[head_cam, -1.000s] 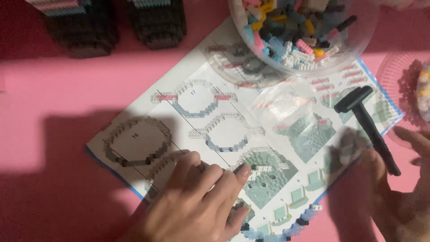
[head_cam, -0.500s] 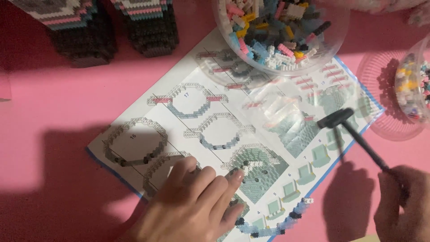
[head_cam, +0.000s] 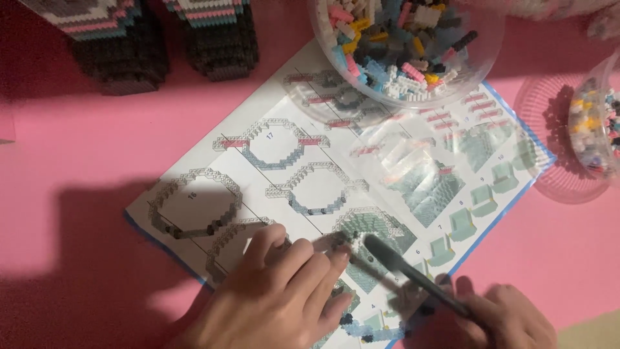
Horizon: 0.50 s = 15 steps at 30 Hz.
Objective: Assembling a pixel art figure using small interlocking blocks and a plastic hammer following a manual.
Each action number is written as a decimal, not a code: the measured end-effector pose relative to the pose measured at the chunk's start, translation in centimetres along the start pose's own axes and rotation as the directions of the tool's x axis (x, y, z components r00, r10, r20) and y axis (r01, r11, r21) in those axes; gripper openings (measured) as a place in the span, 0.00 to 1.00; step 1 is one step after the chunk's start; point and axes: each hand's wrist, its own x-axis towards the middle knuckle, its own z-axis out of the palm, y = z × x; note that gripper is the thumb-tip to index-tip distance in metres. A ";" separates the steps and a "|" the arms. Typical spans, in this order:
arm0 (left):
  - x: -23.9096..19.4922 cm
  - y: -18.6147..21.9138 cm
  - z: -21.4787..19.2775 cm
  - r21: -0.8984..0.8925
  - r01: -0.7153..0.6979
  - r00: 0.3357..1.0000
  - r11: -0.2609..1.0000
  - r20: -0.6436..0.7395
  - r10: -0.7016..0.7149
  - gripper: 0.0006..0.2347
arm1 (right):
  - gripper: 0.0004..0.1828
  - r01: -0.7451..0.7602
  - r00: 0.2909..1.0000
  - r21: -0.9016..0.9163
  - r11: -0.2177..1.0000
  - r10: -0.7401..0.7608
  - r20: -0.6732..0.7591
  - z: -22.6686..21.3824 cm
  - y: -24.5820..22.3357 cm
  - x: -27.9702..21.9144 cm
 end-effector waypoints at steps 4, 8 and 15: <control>0.5 -0.2 -0.5 0.040 0.014 1.000 0.999 -0.022 -0.013 0.16 | 0.07 -0.040 0.990 -0.070 0.997 0.049 0.133 -1.5 0.6 -0.7; 0.4 -0.1 -0.2 -0.018 0.018 1.000 1.000 -0.021 -0.018 0.16 | 0.15 -0.108 0.902 -0.112 0.988 0.145 0.407 -3.6 3.1 -1.2; 0.1 -0.1 0.0 -0.023 0.022 0.999 0.999 -0.048 -0.023 0.16 | 0.17 0.005 0.955 -0.054 0.999 0.011 0.296 -3.2 1.5 -0.2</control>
